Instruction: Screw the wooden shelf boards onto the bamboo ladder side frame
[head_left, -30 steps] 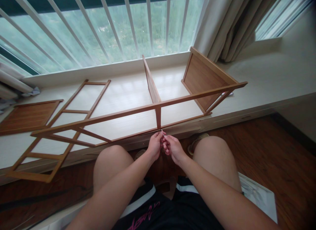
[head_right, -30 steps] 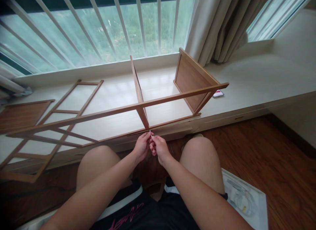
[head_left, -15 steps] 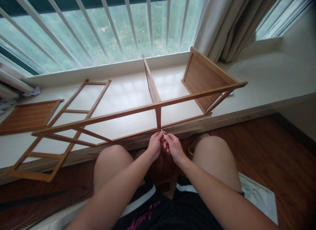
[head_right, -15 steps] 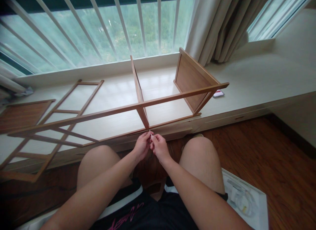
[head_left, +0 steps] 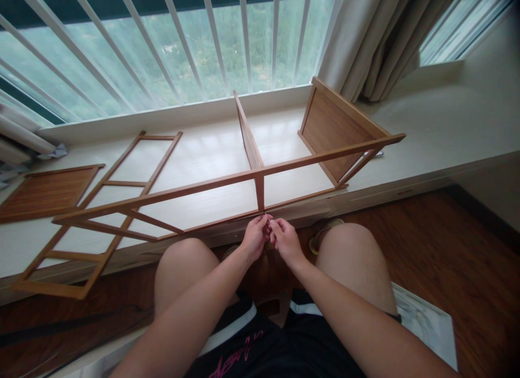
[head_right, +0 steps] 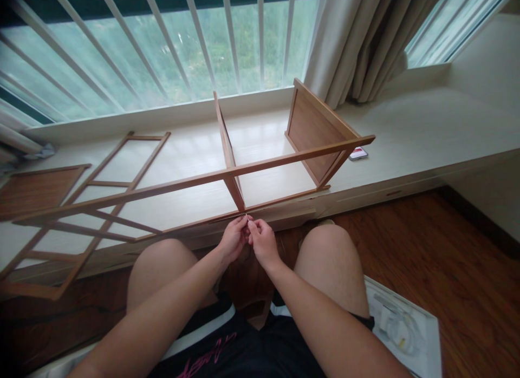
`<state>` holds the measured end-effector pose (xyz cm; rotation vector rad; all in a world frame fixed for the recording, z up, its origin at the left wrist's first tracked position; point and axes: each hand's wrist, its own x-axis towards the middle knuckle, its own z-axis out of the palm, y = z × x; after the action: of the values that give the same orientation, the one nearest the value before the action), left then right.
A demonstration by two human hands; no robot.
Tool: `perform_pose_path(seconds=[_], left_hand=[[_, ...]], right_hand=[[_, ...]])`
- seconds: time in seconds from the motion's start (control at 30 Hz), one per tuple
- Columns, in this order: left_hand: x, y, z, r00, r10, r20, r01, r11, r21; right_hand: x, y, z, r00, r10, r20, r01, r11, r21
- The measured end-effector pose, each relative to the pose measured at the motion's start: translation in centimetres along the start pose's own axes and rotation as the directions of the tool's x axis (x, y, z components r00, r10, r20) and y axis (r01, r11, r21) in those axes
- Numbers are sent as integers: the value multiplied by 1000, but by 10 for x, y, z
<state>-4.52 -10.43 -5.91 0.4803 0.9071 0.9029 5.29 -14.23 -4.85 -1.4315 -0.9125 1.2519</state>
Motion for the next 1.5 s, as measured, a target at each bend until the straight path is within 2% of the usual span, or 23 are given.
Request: perform_pose_path(seconds=[0.07, 0.17, 0.37, 0.43, 0.6, 0.7, 0.77, 0.87, 1.0, 1.13, 1.33, 1.5], left_hand=[[1, 0, -1, 1000, 0, 14, 0, 1000, -3], [2, -1, -2, 999, -3, 33, 3, 1000, -2], [1, -1, -2, 1000, -29, 9, 29, 1000, 5], [0, -1, -1, 1000, -28, 8, 28, 1000, 3], [-3, 2, 2, 1000, -22, -17, 22, 1000, 19], [-4, 3, 3, 999, -17, -31, 18, 1000, 25], [-4, 3, 3, 1000, -15, -24, 16, 1000, 25], [-4, 2, 3, 1000, -19, 5, 18, 999, 28], [-3, 0, 1, 999, -10, 41, 9, 1000, 29], [-1, -1, 0, 999, 0, 51, -2, 999, 33], [1, -1, -1, 1000, 18, 7, -18, 999, 34], [2, 0, -1, 1000, 27, -2, -27, 999, 42]], right_hand=[[0, -2, 0, 1000, 22, 12, -23, 999, 35], [-1, -4, 1, 992, 117, 53, -124, 980, 153], [0, -5, 1, 950, 264, 165, -309, 860, 406], [1, -5, -1, 923, 311, 225, -382, 803, 458], [3, -7, -7, 822, 392, 413, -566, 641, 518], [3, -8, -7, 800, 405, 442, -596, 616, 515], [2, -9, -5, 815, 411, 409, -577, 647, 499], [0, -9, -2, 871, 384, 307, -489, 740, 462], [-1, -8, 2, 945, 279, 173, -323, 881, 345], [-2, -5, 2, 981, 170, 93, -183, 969, 166], [-2, 1, 1, 1000, -3, 30, 5, 998, -63], [-4, -1, 0, 999, -45, 4, 45, 988, -148]])
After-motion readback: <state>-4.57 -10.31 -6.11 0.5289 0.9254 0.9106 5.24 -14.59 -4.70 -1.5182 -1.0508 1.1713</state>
